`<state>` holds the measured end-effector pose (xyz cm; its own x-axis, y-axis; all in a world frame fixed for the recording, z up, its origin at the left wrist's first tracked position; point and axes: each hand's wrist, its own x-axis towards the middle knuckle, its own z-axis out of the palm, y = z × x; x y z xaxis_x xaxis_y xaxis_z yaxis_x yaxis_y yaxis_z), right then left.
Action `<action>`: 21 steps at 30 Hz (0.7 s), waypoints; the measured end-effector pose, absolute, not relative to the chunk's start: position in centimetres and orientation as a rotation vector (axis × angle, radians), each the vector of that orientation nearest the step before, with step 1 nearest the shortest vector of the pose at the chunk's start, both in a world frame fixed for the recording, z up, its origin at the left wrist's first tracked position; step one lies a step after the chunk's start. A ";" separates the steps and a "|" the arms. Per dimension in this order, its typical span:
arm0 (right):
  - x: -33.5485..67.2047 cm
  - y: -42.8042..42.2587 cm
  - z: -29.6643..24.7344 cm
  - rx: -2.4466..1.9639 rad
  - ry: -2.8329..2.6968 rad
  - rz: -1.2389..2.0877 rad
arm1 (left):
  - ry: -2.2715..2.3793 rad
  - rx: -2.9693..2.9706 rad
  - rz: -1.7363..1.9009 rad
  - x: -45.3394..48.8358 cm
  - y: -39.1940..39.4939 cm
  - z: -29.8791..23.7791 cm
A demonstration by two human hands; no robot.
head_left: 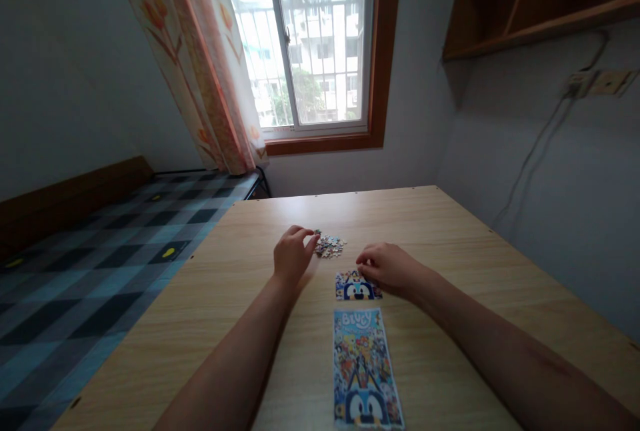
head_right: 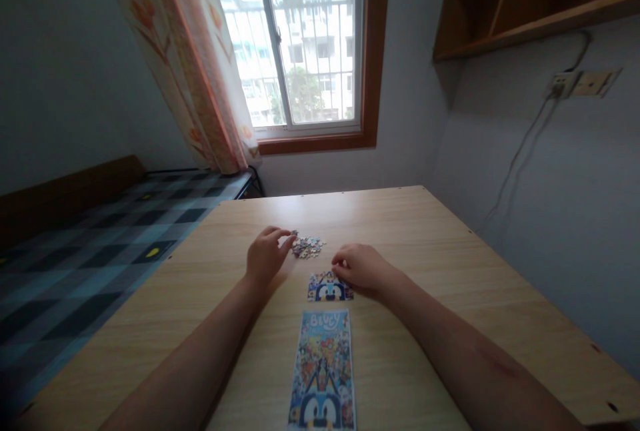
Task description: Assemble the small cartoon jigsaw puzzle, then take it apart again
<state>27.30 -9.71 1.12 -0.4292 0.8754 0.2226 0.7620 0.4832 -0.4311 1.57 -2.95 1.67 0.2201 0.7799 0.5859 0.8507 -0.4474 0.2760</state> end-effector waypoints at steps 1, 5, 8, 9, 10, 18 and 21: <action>27.2 -9.9 1.4 -1.381 -2.359 0.349 | -1.641 -2.367 -0.988 1.4 -2.8 1.8; 26.6 -10.4 2.0 -1.447 -2.444 0.272 | -1.736 -2.385 -0.807 1.3 -3.0 2.5; 26.2 -10.5 2.1 -1.472 -2.464 0.209 | -1.751 -2.381 -0.667 1.4 -3.5 3.0; 26.1 -10.6 2.1 -1.480 -2.468 0.195 | -1.754 -2.382 -0.613 1.3 -3.6 3.1; 26.0 -10.6 2.1 -1.488 -2.469 0.184 | -1.760 -2.387 -0.560 1.3 -3.7 3.1; 25.7 -10.5 1.8 -1.546 -2.433 0.145 | -1.846 -2.407 -0.415 0.8 -2.6 2.4; 25.7 -10.6 2.0 -1.550 -2.419 0.155 | -1.832 -2.375 -0.460 0.7 -2.4 2.4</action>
<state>25.70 -10.63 1.97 -0.3948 0.9042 0.1627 0.8762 0.4239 -0.2294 0.70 -2.35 2.38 0.2270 0.9261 0.3013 0.9585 -0.2672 0.0992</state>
